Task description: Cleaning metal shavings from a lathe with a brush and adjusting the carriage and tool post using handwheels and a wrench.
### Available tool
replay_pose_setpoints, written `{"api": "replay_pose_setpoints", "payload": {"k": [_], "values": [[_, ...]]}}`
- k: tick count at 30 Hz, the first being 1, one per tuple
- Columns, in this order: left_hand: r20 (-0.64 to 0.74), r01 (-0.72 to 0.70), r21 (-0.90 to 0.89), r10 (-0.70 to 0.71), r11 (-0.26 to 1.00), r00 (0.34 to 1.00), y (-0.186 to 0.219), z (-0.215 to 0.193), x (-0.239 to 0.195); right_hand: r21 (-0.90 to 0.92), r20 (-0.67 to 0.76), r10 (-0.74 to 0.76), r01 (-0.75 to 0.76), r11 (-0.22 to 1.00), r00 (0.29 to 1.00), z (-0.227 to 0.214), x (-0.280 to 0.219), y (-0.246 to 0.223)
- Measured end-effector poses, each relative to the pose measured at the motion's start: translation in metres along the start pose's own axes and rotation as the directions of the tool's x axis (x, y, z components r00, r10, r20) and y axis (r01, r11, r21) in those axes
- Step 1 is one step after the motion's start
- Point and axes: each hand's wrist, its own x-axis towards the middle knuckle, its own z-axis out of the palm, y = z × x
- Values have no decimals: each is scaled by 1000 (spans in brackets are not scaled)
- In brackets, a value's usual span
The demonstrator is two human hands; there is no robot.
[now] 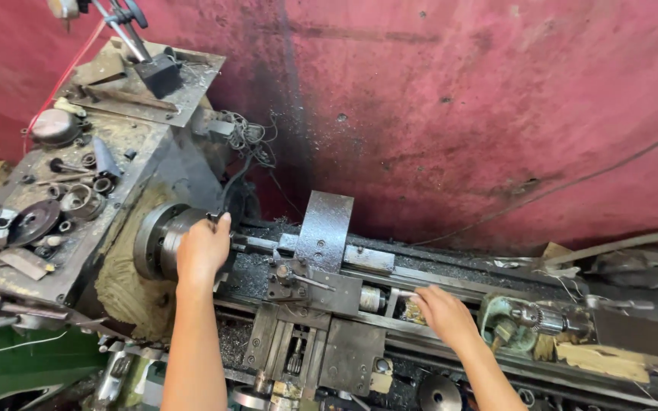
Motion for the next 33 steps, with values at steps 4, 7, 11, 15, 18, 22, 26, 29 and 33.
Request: {"api": "replay_pose_setpoints", "payload": {"k": [4,7,11,15,18,22,26,29,33], "values": [[-147,-124,-120,106,985,983,-61,33,-21,127,-65,-40,48,991,997,17,16,9],[-443,-216,-278,75,936,894,-120,74,-27,188,-102,-147,164,968,984,35,29,21],[-370,-30,-623,-261,782,891,-179,120,-24,244,18,-19,14,970,1000,45,24,21],[-87,105,-788,-278,607,957,-194,138,-16,218,-52,-98,107,970,994,69,20,28],[-41,117,-848,-284,517,958,-194,144,-7,187,70,3,-16,982,998,64,2,14],[-77,72,-871,-280,486,957,-204,159,8,196,67,-31,17,980,997,46,-18,-2],[-42,74,-924,-292,375,955,-213,168,20,192,45,-111,101,976,993,37,-30,-2],[-18,74,-943,-272,324,962,-209,164,17,117,28,-114,110,987,993,31,-33,-1],[-100,-11,-943,-253,333,962,-195,147,7,72,-164,-223,237,969,961,21,-28,-1]]}}
